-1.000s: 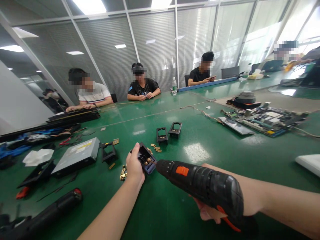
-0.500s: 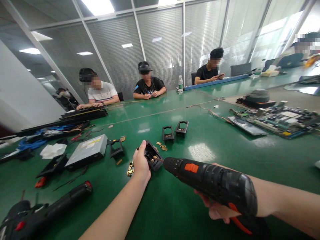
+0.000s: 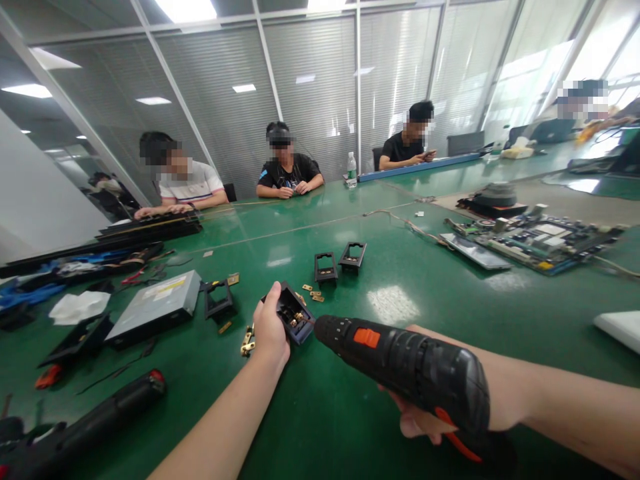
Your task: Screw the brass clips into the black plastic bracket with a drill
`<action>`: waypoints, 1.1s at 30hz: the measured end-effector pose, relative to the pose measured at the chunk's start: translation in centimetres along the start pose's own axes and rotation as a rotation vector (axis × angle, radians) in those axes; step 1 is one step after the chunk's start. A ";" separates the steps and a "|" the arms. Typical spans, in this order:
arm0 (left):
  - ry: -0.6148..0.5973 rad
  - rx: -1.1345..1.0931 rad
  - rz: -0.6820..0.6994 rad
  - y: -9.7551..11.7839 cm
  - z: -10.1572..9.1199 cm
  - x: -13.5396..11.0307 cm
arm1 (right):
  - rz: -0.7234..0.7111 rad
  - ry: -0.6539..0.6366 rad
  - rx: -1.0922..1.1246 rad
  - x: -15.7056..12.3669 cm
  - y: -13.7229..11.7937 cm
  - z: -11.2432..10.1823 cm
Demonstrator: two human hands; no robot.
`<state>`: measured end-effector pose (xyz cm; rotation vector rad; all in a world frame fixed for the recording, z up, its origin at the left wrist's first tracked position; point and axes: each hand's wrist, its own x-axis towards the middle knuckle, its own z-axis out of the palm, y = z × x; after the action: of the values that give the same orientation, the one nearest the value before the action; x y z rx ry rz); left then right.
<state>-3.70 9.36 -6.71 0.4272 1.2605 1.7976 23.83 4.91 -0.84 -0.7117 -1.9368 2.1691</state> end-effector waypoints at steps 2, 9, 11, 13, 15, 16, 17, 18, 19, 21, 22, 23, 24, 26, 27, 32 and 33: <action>0.010 -0.001 -0.010 0.1 0.1 0.0 | -0.056 -0.018 -0.026 0.1 0.0 0.0; 0.028 0.004 0.021 0.4 0.3 -0.3 | 0.040 -0.014 0.040 0.1 0.1 -0.4; 0.013 0.015 0.021 0.5 0.3 -0.4 | 0.048 -0.045 0.068 0.2 0.1 -0.6; -0.007 0.030 0.018 0.5 0.3 -0.4 | 0.037 -0.099 0.054 0.3 0.1 -0.7; -0.019 0.041 0.019 0.6 0.3 -0.4 | 0.023 -0.127 0.038 0.4 0.3 -0.8; -0.020 0.044 0.021 0.6 0.3 -0.4 | 0.026 -0.129 0.046 0.6 0.5 -0.8; -0.021 0.047 0.023 0.6 0.3 -0.4 | 0.042 -0.138 0.072 0.7 0.8 -0.8; -0.025 0.050 0.021 0.6 0.2 -0.3 | 0.071 -0.157 0.109 0.8 1.1 -0.9; -0.031 0.054 0.015 0.6 0.2 -0.3 | 0.102 -0.166 0.144 0.9 1.3 -0.9; -0.047 0.062 0.000 0.6 0.2 -0.2 | 0.135 -0.176 0.168 1.2 1.8 -1.2; -0.052 0.063 -0.002 0.6 0.2 -0.2 | 0.143 -0.176 0.155 1.2 1.9 -1.3; -0.056 0.061 -0.001 0.6 0.2 -0.2 | 0.146 -0.181 0.132 1.3 1.9 -1.4; -0.059 0.058 0.002 0.6 0.2 -0.2 | 0.145 -0.190 0.107 1.3 2.0 -1.5; -0.057 0.051 0.012 0.6 0.3 -0.3 | 0.123 -0.212 0.065 1.3 1.9 -1.6; -0.055 0.050 0.013 0.6 0.3 -0.3 | 0.094 -0.206 0.052 1.3 1.9 -1.6; -0.059 0.055 0.008 0.7 0.4 -0.5 | 0.029 -0.171 0.014 1.0 1.9 -1.4; -0.061 0.055 0.004 0.7 0.4 -0.5 | 0.033 -0.178 0.015 1.0 1.9 -1.4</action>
<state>-3.49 9.15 -5.85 0.5117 1.2701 1.7435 23.97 6.29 -2.99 -0.5702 -2.0018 2.3369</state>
